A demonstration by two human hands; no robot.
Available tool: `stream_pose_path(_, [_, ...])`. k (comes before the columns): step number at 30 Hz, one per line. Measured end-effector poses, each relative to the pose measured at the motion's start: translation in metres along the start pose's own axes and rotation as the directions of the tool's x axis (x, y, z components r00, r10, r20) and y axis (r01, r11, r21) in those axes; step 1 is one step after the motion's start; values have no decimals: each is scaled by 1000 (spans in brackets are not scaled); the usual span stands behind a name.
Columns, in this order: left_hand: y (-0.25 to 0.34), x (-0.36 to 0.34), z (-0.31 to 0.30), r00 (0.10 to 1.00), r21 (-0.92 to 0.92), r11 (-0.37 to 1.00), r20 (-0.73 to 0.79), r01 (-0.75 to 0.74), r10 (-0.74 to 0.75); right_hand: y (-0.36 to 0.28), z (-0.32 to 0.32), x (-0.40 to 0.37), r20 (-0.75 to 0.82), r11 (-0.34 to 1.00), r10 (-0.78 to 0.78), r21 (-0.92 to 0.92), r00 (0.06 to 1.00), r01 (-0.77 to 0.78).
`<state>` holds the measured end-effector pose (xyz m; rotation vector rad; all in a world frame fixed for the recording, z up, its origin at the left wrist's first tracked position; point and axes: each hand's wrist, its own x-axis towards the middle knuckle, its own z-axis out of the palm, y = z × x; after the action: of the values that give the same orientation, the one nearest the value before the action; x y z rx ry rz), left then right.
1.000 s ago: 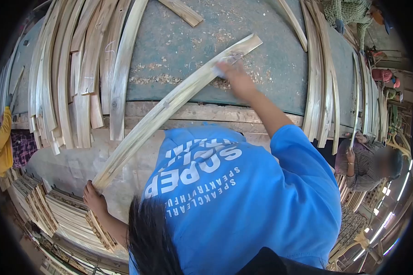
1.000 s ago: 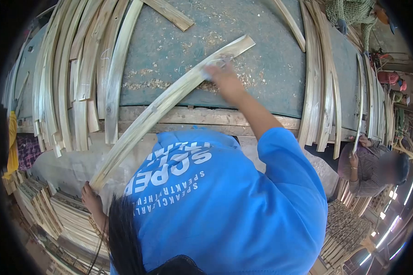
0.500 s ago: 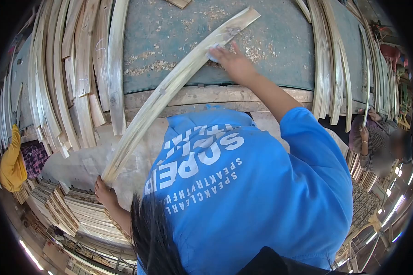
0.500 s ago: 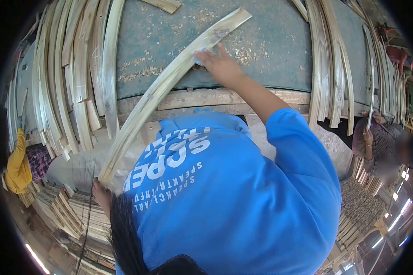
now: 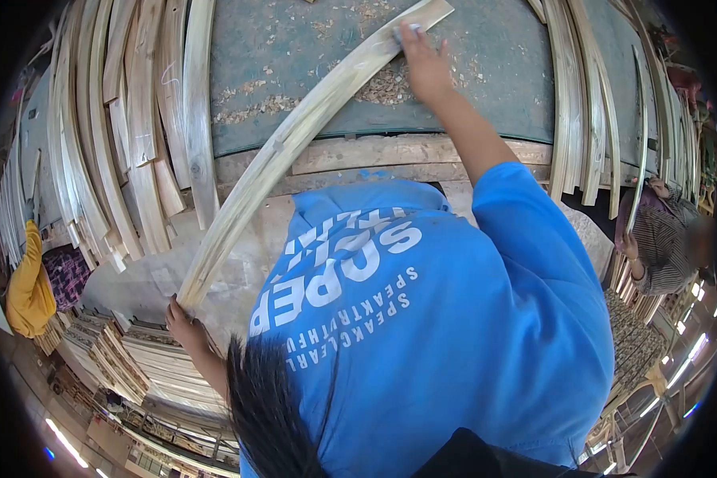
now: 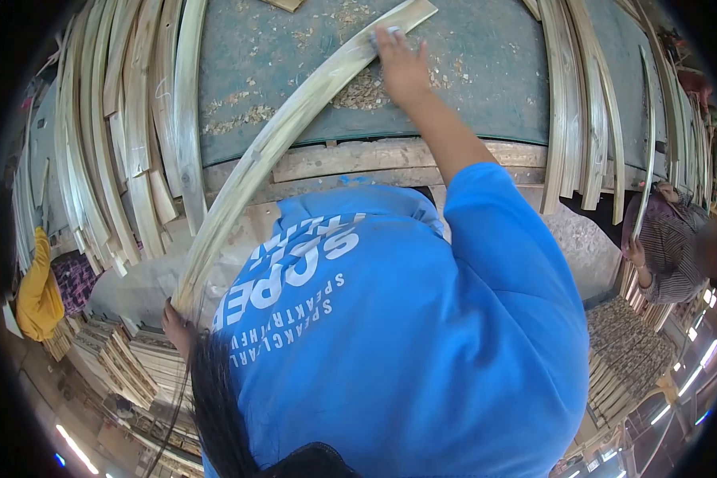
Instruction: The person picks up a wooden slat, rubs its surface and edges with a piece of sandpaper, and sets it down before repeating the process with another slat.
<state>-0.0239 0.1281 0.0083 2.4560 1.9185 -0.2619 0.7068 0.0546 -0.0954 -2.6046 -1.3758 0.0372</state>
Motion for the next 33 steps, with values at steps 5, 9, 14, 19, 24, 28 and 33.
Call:
stream_pose_path(5, [2, 1, 1, 999, 42, 999, 48, 18, -20, -22, -14, -19, 225, 834, -516, -86, 826, 545])
stream_pose_path(9, [3, 0, -1, 998, 34, 999, 61, 21, -23, 4, 0, 20, 42, 959, -71, -270, 997, 80])
stream_pose_path(14, [7, 1, -6, 998, 42, 998, 47, 44, -46, -32, -7, -17, 121, 817, -574, 33, 810, 575])
stream_pose_path(19, [16, -4, -13, 990, 61, 995, 109, 84, -90, 4, -5, 11, 6, 988, -50, -144, 999, 51])
stream_pose_path(24, [7, -4, -6, 981, -6, 998, 181, 69, -66, -44, -24, -32, 19, 668, -724, 268, 690, 694])
stream_pose_path(28, [-4, -23, 23, 944, -319, 947, 301, -30, 131, 62, -21, 36, -144, 992, 7, 123, 990, 11])
stream_pose_path(33, [-9, -63, 50, 283, -296, 511, 953, 807, 105, 35, -9, 39, -194, 970, -20, 233, 981, 66])
